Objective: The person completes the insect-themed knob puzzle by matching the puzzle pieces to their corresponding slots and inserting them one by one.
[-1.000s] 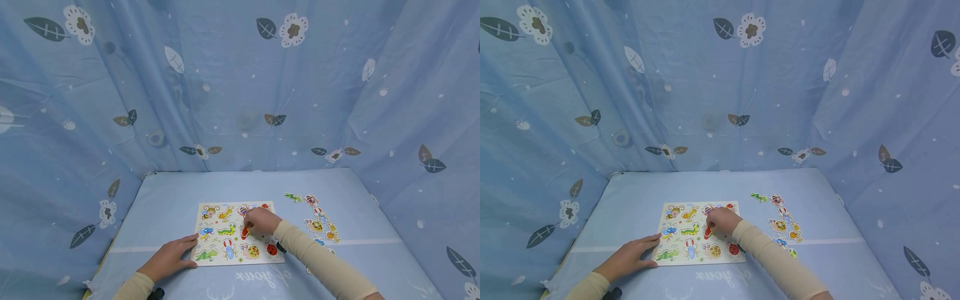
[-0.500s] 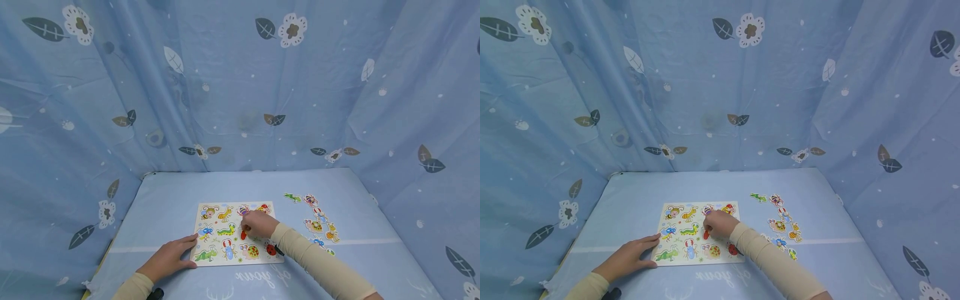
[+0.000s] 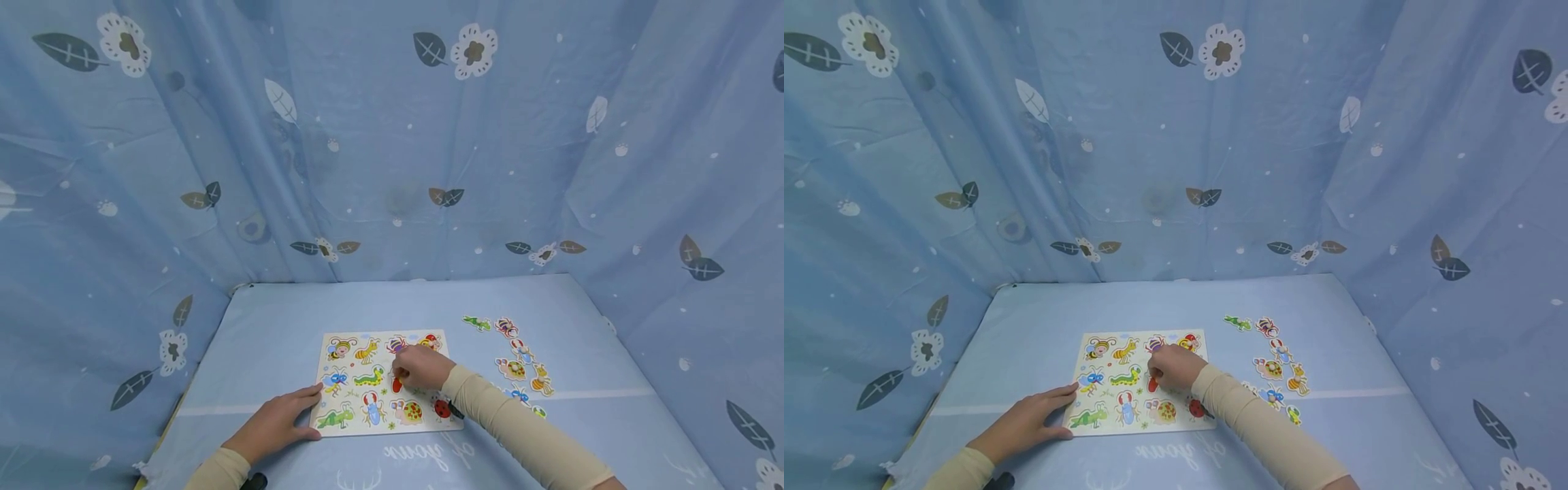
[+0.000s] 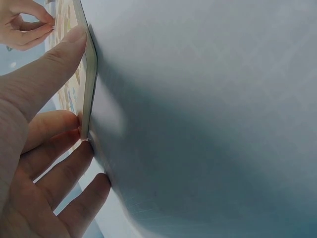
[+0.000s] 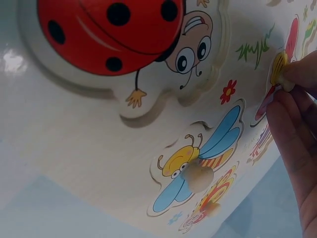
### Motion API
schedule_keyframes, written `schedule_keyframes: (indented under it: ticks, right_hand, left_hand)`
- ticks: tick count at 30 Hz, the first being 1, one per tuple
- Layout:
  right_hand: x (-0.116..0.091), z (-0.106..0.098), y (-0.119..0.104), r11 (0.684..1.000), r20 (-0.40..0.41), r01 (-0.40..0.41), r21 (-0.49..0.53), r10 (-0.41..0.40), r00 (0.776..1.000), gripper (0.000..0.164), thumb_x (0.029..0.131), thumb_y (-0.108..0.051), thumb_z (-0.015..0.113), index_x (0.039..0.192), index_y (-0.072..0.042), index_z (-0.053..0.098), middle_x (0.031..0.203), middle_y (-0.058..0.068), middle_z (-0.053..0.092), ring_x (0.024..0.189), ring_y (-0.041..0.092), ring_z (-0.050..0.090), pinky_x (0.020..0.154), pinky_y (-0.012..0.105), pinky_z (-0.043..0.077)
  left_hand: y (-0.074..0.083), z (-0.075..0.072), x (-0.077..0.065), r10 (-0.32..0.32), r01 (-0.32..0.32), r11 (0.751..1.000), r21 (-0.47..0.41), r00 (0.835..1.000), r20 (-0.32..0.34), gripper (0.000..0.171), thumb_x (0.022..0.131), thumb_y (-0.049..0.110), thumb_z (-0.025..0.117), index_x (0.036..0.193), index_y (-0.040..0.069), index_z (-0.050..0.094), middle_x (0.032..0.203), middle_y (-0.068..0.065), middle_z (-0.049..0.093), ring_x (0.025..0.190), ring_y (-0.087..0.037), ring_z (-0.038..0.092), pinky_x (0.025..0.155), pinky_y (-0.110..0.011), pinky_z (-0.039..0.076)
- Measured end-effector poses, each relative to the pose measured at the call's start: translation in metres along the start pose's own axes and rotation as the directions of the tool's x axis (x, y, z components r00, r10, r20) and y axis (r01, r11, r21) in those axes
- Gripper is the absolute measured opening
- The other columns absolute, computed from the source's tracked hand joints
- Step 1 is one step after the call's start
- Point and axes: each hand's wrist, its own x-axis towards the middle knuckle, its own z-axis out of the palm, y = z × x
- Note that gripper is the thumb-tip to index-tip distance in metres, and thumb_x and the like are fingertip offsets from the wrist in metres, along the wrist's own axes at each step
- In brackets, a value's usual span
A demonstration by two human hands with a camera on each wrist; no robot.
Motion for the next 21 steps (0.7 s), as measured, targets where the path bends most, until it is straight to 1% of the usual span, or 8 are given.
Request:
schedule_keyframes:
  ticks: [4,6,10,13,16,19,21]
  right_hand:
    - [-0.001,0.0,0.001,1.0,0.005,0.006,0.006,-0.006,1.0,0.023,0.082,-0.001,0.065,0.069,-0.019,0.061,0.064,-0.009,0.042,0.06,0.005,0.033,0.054,0.017,0.026]
    - [-0.002,-0.001,0.002,1.0,0.011,0.007,0.015,-0.007,1.0,0.02,0.083,-0.003,0.064,0.073,-0.02,0.065,0.066,-0.011,0.047,0.061,0.004,0.036,0.055,0.016,0.029]
    - [-0.006,-0.002,0.011,1.0,-0.004,0.002,0.013,-0.002,1.0,0.012,0.088,-0.012,0.067,0.084,-0.023,0.072,0.076,-0.014,0.06,0.066,0.002,0.045,0.058,0.015,0.039]
    - [-0.011,-0.007,0.02,1.0,-0.031,-0.021,0.006,0.021,0.999,0.007,0.088,-0.016,0.069,0.089,-0.021,0.074,0.082,-0.012,0.066,0.07,0.001,0.052,0.063,0.016,0.047]
    - [-0.018,-0.015,0.03,0.998,-0.043,-0.063,0.011,0.063,0.997,0.008,0.087,-0.015,0.071,0.093,-0.018,0.075,0.086,-0.009,0.068,0.074,0.002,0.057,0.066,0.02,0.053]
    - [-0.027,-0.021,0.045,0.993,-0.053,-0.119,0.018,0.12,0.991,0.011,0.086,-0.016,0.073,0.096,-0.016,0.076,0.089,-0.008,0.068,0.075,0.002,0.057,0.068,0.023,0.054]
    - [-0.034,-0.024,0.056,0.986,-0.068,-0.161,0.037,0.163,0.984,0.012,0.084,-0.014,0.074,0.096,-0.015,0.076,0.089,-0.007,0.069,0.076,0.004,0.058,0.069,0.024,0.054]
  left_hand:
    - [0.0,0.0,0.0,0.0,0.0,1.0,0.0,1.0,0.006,0.088,0.066,0.064,0.075,0.136,0.013,0.058,0.149,0.003,0.049,0.131,-0.025,0.053,0.103,-0.045,0.05]
    - [0.0,0.001,0.0,0.005,-0.005,1.0,-0.002,1.0,0.007,0.088,0.067,0.064,0.075,0.137,0.013,0.058,0.149,0.003,0.049,0.132,-0.025,0.053,0.103,-0.045,0.05]
    - [0.0,0.001,0.0,0.015,-0.015,1.0,0.002,1.0,0.003,0.087,0.067,0.063,0.075,0.136,0.013,0.058,0.149,0.002,0.049,0.131,-0.025,0.053,0.103,-0.045,0.051]
    - [0.0,0.001,0.0,0.017,-0.017,1.0,0.006,1.0,-0.003,0.087,0.067,0.062,0.075,0.136,0.012,0.058,0.148,0.001,0.049,0.131,-0.026,0.054,0.102,-0.045,0.051]
    - [0.0,0.001,0.0,0.015,-0.015,1.0,0.008,1.0,-0.007,0.086,0.068,0.062,0.076,0.136,0.013,0.058,0.148,0.001,0.049,0.131,-0.025,0.053,0.102,-0.045,0.051]
    - [0.0,0.001,0.0,0.013,-0.013,1.0,0.012,1.0,-0.005,0.086,0.068,0.062,0.075,0.137,0.013,0.058,0.149,0.002,0.049,0.131,-0.025,0.053,0.103,-0.045,0.051]
    - [0.0,0.002,-0.001,0.015,-0.015,1.0,0.008,1.0,-0.003,0.087,0.068,0.063,0.075,0.137,0.013,0.057,0.149,0.002,0.049,0.131,-0.025,0.054,0.102,-0.045,0.051]
